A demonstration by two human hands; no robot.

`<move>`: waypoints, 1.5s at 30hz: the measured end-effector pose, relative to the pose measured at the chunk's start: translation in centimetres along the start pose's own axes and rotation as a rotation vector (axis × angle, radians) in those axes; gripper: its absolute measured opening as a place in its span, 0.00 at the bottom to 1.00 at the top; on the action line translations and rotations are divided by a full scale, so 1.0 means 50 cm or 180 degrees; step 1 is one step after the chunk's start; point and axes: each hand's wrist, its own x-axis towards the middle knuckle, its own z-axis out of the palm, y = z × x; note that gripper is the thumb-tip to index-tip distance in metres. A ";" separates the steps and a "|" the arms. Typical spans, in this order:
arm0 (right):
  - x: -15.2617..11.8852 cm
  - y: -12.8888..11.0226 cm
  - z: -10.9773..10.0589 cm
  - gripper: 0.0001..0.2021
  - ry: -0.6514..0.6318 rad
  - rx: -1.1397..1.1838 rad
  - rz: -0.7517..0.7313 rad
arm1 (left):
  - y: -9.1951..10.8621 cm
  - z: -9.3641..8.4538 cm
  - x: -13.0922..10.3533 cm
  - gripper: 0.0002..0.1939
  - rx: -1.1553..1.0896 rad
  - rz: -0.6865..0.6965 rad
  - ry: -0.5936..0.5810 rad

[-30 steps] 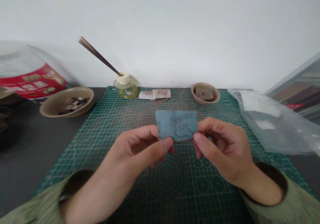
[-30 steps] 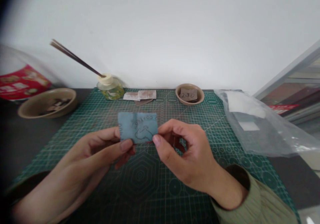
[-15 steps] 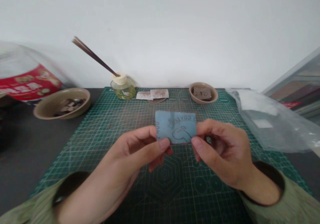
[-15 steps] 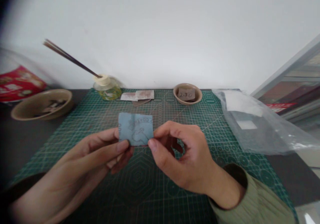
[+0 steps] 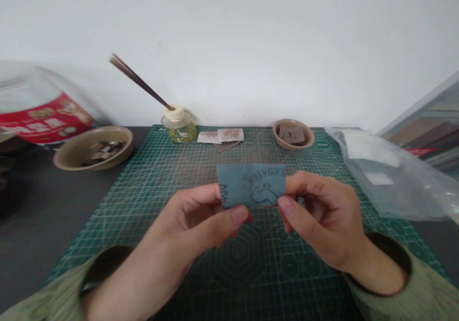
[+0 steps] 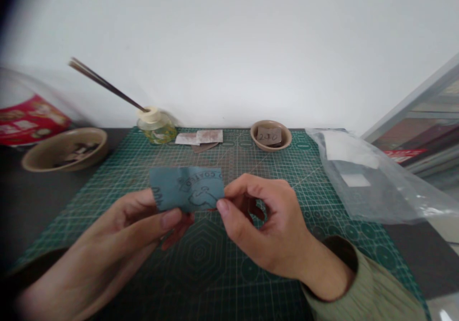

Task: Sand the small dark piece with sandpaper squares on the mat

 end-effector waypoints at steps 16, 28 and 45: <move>0.003 -0.005 -0.002 0.09 -0.0071 0.0078 -0.0003 | 0.017 0.020 0.006 0.12 -0.0433 -0.0160 0.0006; -0.001 -0.004 -0.003 0.09 -0.0080 0.0129 -0.0005 | 0.013 0.018 0.007 0.11 -0.0428 -0.0168 -0.0051; -0.002 0.001 -0.003 0.09 -0.0007 0.0034 0.0123 | 0.004 0.006 0.000 0.12 -0.0223 -0.0096 -0.0004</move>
